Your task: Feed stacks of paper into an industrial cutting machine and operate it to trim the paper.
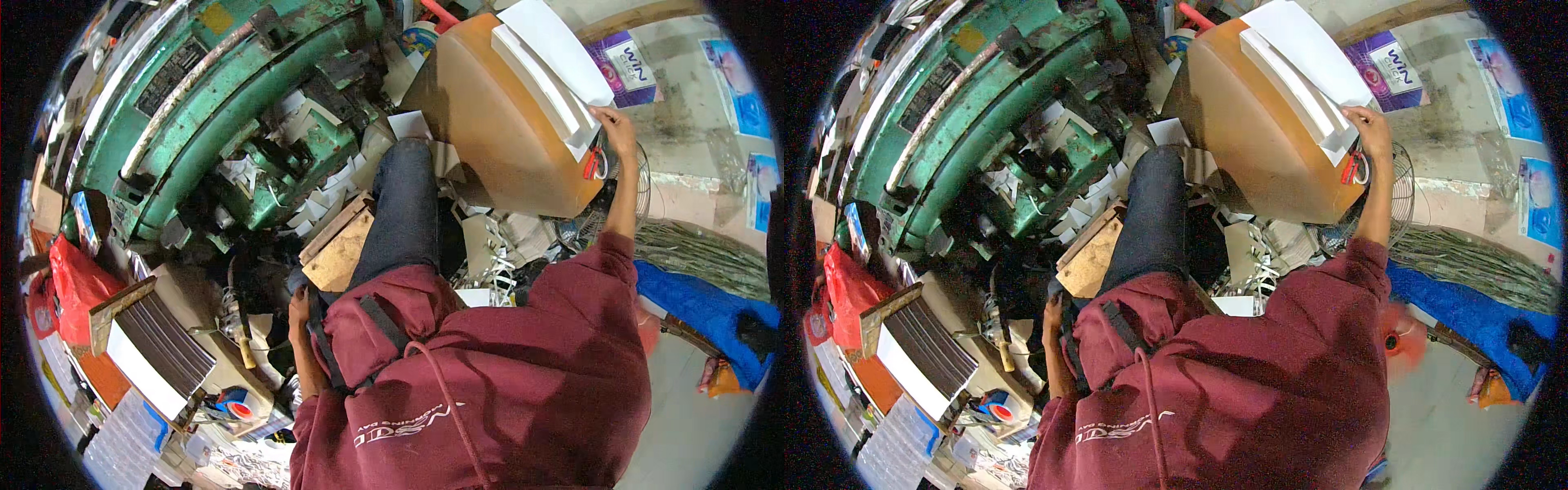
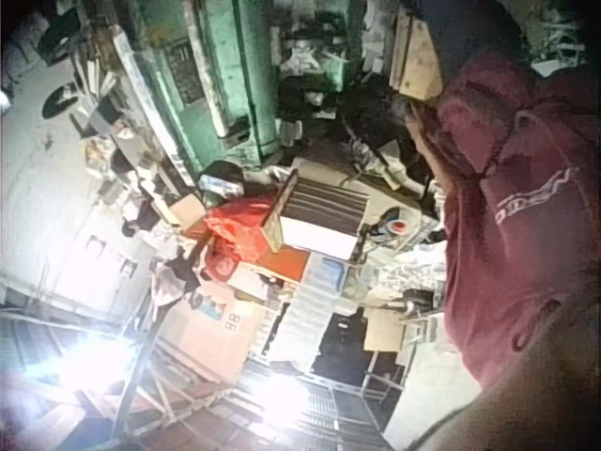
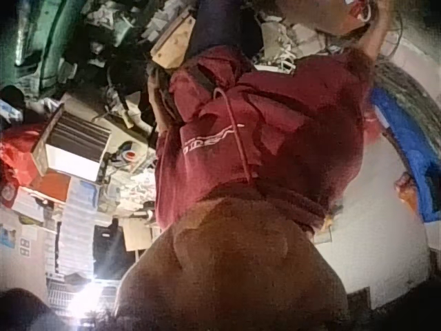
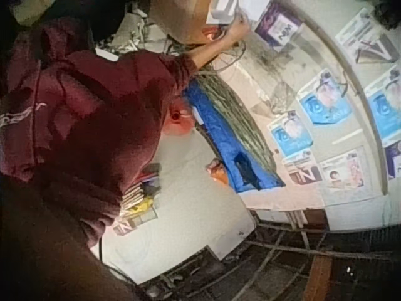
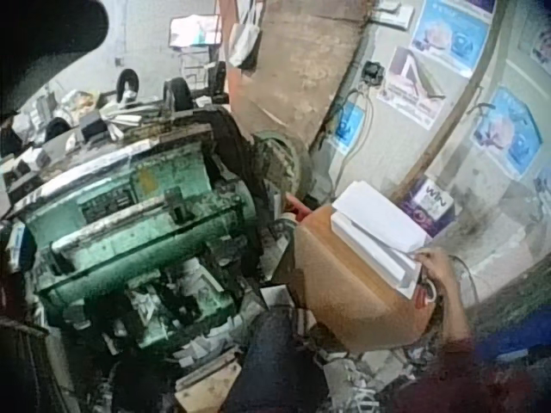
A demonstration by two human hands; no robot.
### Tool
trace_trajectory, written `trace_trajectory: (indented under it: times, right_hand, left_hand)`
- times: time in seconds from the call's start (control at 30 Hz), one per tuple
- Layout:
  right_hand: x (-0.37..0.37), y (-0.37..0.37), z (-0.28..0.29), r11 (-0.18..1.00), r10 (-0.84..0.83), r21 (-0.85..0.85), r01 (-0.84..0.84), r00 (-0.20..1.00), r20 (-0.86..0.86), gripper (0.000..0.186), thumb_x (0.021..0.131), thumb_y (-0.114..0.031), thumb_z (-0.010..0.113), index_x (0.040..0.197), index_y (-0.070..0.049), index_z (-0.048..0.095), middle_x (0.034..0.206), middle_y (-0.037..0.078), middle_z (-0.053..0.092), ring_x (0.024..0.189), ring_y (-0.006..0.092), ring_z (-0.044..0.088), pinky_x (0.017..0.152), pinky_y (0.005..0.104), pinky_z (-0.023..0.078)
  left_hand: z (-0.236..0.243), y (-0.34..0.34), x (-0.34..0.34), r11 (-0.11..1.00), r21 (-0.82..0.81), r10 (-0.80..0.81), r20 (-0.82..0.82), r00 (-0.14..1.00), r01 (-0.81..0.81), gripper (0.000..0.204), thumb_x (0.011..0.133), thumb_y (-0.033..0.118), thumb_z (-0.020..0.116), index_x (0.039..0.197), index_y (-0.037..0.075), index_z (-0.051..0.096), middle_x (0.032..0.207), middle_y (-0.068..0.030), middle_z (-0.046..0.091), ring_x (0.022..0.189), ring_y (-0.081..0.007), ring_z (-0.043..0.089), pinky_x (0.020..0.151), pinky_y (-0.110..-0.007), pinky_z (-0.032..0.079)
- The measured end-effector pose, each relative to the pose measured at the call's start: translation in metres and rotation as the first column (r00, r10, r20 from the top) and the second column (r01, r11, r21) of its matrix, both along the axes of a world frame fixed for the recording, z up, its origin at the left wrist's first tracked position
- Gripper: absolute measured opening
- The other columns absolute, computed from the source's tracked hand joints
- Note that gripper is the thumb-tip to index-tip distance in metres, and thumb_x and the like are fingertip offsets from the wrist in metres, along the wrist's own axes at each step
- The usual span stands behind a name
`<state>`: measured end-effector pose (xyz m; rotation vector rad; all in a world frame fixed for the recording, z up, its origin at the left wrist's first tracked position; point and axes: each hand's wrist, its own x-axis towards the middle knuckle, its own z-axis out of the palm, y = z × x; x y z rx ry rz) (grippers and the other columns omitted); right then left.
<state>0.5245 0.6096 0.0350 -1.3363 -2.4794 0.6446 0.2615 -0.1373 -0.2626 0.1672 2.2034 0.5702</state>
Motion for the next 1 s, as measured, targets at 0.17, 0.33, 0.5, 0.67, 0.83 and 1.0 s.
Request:
trace_trajectory:
  times: [0.17,0.33,0.5,0.67,0.83,1.0]
  right_hand:
    - [-0.014,-0.021,0.000,0.882,0.057,0.433,-0.186,0.955,0.292,0.029,0.094,-0.024,0.051,0.112,-0.005,0.063,0.103,0.012,0.068,0.085,0.0261,0.065,0.079,0.0358,0.048]
    - [0.022,0.002,0.040,0.609,-0.112,0.792,0.052,0.994,0.021,0.027,0.096,-0.020,0.050,0.117,-0.003,0.056,0.111,0.018,0.062,0.093,0.0305,0.062,0.079,0.0405,0.049]
    - [-0.054,-0.042,0.126,0.751,0.059,0.660,0.004,0.996,-0.072,0.027,0.098,-0.016,0.051,0.119,-0.003,0.062,0.113,0.016,0.065,0.102,0.0236,0.063,0.088,0.0331,0.049]
    - [-0.137,-0.120,0.137,0.821,0.378,0.504,-0.269,0.917,-0.126,0.029,0.099,-0.013,0.047,0.122,-0.003,0.062,0.119,0.012,0.065,0.108,0.0180,0.061,0.093,0.0310,0.047]
    - [-0.205,-0.195,0.095,0.829,0.502,-0.024,-0.559,0.762,-0.409,0.027,0.097,-0.011,0.053,0.120,-0.005,0.064,0.123,0.008,0.063,0.114,0.0172,0.056,0.098,0.0312,0.045]
    - [-0.283,-0.243,0.027,0.493,0.603,-0.468,-0.733,0.676,-0.424,0.021,0.091,-0.011,0.063,0.108,0.000,0.069,0.108,0.008,0.069,0.106,0.0152,0.060,0.096,0.0291,0.044]
  left_hand:
    - [0.090,0.056,-0.055,0.968,0.242,-0.045,-0.116,0.992,0.072,0.052,0.095,0.036,0.053,0.132,-0.001,0.051,0.128,-0.0241,0.056,0.120,-0.0316,0.055,0.100,-0.036,0.042]
    - [0.297,0.152,-0.125,0.792,0.539,0.134,-0.613,0.779,0.288,0.036,0.098,0.019,0.051,0.129,0.000,0.055,0.127,-0.0157,0.060,0.119,-0.0212,0.055,0.101,-0.032,0.040]
    - [0.389,0.156,-0.202,0.599,0.662,0.350,-0.722,0.596,0.451,0.035,0.097,0.017,0.052,0.128,0.000,0.056,0.123,-0.0141,0.063,0.116,-0.0203,0.057,0.100,-0.032,0.040]
    - [0.285,0.117,-0.281,0.905,0.048,-0.300,-0.629,0.717,0.422,0.057,0.097,0.036,0.047,0.145,0.008,0.035,0.147,-0.0176,0.038,0.136,-0.0294,0.037,0.112,-0.038,0.030]
    - [0.262,0.120,-0.166,0.880,-0.238,-0.462,-0.627,0.627,0.411,0.088,0.090,0.068,0.034,0.147,0.001,0.026,0.149,-0.0208,0.031,0.139,-0.0351,0.029,0.115,-0.053,0.017]
    - [0.300,0.077,-0.044,0.893,-0.216,-0.430,-0.672,0.603,0.395,0.087,0.082,0.046,0.061,0.148,0.005,0.024,0.149,-0.0135,0.034,0.136,-0.0321,0.034,0.115,-0.051,0.018]
